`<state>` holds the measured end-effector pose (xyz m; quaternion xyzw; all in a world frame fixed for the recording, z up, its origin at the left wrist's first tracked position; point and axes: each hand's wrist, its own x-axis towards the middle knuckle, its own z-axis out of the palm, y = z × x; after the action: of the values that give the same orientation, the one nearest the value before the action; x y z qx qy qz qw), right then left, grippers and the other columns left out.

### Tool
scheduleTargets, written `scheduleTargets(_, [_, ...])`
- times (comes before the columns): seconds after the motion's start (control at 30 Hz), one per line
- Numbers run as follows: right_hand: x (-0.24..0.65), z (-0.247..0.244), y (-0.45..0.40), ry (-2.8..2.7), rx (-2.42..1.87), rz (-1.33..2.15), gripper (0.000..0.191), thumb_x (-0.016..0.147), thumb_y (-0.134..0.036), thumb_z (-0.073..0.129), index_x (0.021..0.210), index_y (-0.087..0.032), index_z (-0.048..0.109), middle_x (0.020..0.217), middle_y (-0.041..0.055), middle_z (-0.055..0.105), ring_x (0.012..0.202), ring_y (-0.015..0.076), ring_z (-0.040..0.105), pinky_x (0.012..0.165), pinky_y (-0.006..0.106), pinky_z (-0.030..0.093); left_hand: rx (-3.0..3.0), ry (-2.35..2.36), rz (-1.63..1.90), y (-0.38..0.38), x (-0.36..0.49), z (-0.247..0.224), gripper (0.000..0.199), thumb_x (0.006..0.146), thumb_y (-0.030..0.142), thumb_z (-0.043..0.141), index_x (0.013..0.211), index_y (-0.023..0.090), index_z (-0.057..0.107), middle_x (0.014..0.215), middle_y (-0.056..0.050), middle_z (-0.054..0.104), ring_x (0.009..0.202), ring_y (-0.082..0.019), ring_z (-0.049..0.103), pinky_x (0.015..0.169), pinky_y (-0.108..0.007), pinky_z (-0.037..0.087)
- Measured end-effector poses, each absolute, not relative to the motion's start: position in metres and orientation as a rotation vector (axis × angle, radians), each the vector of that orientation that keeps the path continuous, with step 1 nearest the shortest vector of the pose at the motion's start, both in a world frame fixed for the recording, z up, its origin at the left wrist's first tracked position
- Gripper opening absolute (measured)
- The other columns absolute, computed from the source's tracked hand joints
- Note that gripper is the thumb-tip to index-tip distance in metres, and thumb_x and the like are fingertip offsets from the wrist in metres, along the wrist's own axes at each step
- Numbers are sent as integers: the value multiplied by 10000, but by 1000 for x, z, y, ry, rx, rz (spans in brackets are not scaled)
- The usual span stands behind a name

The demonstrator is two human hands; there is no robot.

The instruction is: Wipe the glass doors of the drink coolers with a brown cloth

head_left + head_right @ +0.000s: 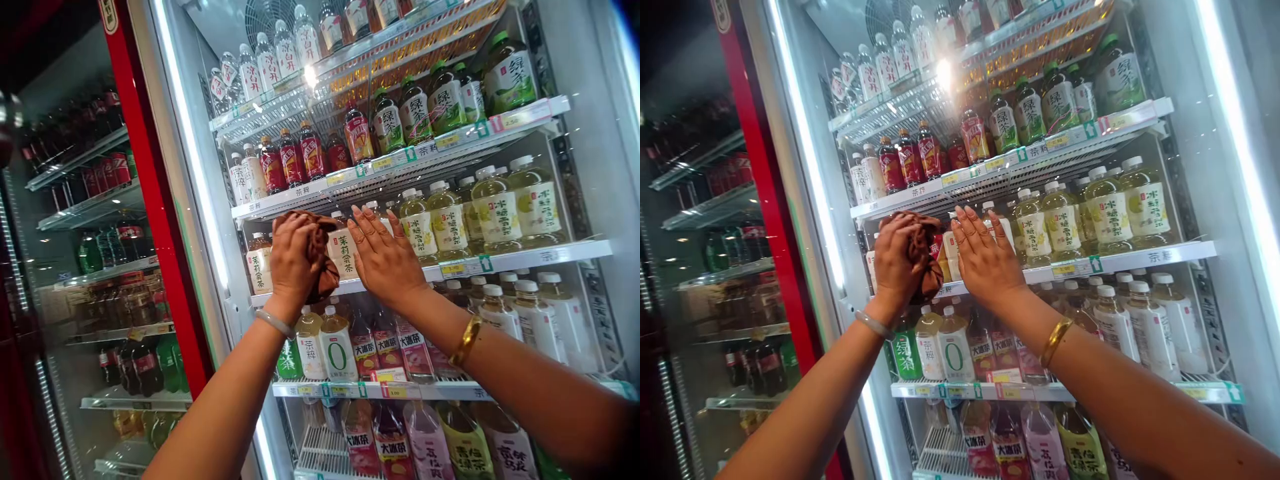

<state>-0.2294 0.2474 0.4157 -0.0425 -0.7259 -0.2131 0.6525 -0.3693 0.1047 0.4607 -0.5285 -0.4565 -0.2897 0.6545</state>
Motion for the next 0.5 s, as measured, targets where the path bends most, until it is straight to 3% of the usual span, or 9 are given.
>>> scheduleTargets(0.1, [-231,412,249,-1634,-89,-497,696,1009,-235,470,1648,-107,227,1722,139,248,1616,270,213,1342,576,114,-1110,-1063,-695,108,-363,455,473,818,162,737,1270,215,609,1414,-145,636,1389,-324,549,1232,-588,407])
scheduleTargets(0.23, [-229,412,250,-1654,-65,-489,743,999,-202,466,1666,-112,151,1718,141,261,1616,268,210,1338,564,139,-1354,-976,-466,117,-346,435,445,923,203,650,1356,190,544,1432,-152,632,1439,-306,513,1219,-544,442])
scheduleTargets(0.33, [-228,412,250,-1653,-75,-496,740,1001,-219,484,1664,-127,168,1719,143,262,1613,274,220,1333,570,151,-1414,-963,-390,104,-359,445,386,944,200,637,1321,225,557,1416,-115,653,1427,-285,530,1241,-553,416])
scheduleTargets(0.5, [-232,410,251,-1600,-79,-504,746,1015,-247,495,1669,-162,147,1720,123,267,1612,254,226,1334,560,160,-1052,-1120,-741,83,-389,471,474,815,129,721,1267,212,602,1413,-147,634,1402,-327,533,1231,-601,408])
